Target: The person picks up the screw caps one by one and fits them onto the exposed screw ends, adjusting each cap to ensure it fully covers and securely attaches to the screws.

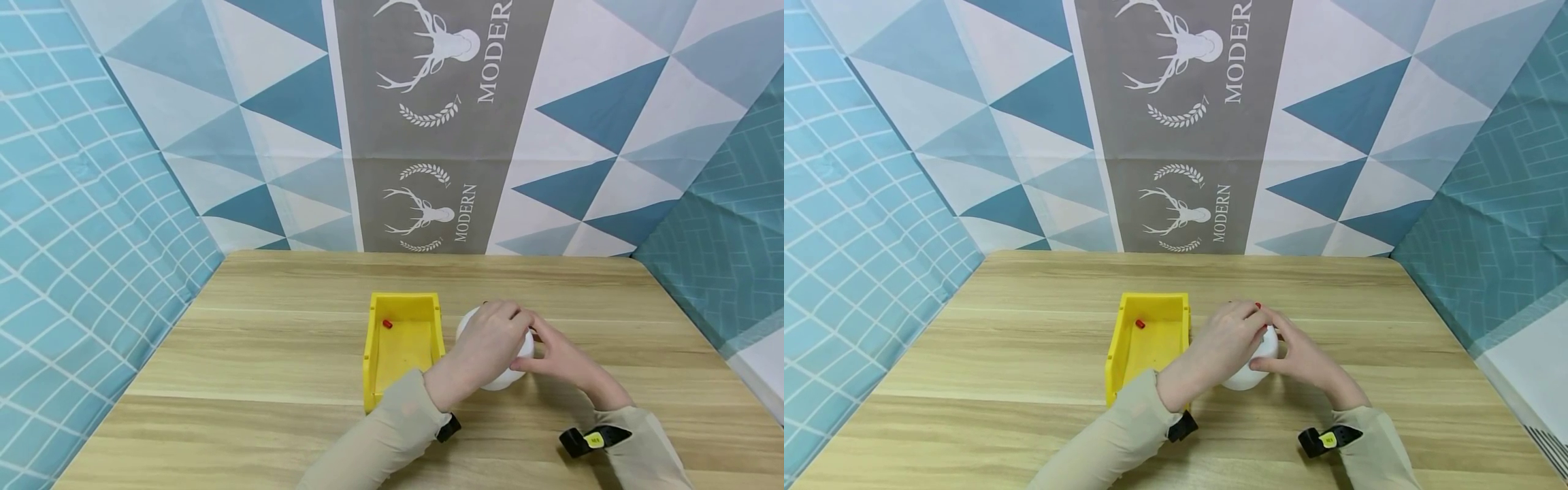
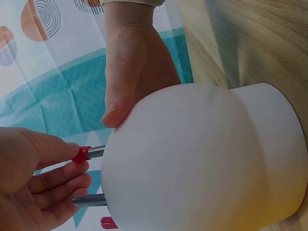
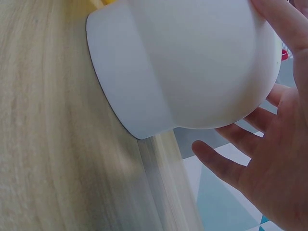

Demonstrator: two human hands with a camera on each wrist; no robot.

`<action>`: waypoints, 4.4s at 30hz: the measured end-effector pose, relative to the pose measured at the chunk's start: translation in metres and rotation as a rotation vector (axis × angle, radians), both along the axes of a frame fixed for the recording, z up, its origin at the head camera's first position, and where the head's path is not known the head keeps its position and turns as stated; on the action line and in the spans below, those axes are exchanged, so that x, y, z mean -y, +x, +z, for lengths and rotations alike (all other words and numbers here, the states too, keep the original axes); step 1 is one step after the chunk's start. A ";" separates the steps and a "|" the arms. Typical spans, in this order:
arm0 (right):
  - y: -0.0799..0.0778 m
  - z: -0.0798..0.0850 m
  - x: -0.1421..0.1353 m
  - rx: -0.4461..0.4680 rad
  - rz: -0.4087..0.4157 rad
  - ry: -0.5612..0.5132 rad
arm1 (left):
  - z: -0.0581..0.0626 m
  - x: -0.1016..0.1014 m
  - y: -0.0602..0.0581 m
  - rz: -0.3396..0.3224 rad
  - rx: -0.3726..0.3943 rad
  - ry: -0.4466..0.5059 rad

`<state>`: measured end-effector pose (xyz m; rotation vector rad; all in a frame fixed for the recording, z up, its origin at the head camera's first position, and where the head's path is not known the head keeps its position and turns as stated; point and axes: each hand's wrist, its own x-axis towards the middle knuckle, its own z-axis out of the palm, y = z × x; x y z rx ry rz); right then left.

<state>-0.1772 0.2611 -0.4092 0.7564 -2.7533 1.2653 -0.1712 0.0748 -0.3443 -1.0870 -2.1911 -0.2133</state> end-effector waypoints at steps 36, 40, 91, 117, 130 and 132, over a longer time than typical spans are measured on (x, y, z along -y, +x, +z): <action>-0.001 -0.002 0.000 0.014 0.016 -0.037 | -0.004 -0.002 0.000 -0.013 -0.018 -0.034; -0.001 -0.002 0.000 0.008 0.016 -0.033 | -0.004 -0.003 0.000 -0.009 -0.019 -0.031; 0.001 0.004 0.001 -0.048 0.021 0.007 | -0.011 -0.002 -0.001 0.018 0.012 0.016; -0.003 -0.002 0.001 0.074 -0.028 -0.007 | 0.008 0.030 -0.005 0.079 0.114 0.073; -0.002 0.000 0.002 0.078 -0.034 -0.001 | 0.008 0.043 -0.008 0.229 0.168 0.064; -0.002 0.000 0.002 0.075 -0.039 -0.001 | 0.008 0.045 -0.009 0.254 0.175 0.054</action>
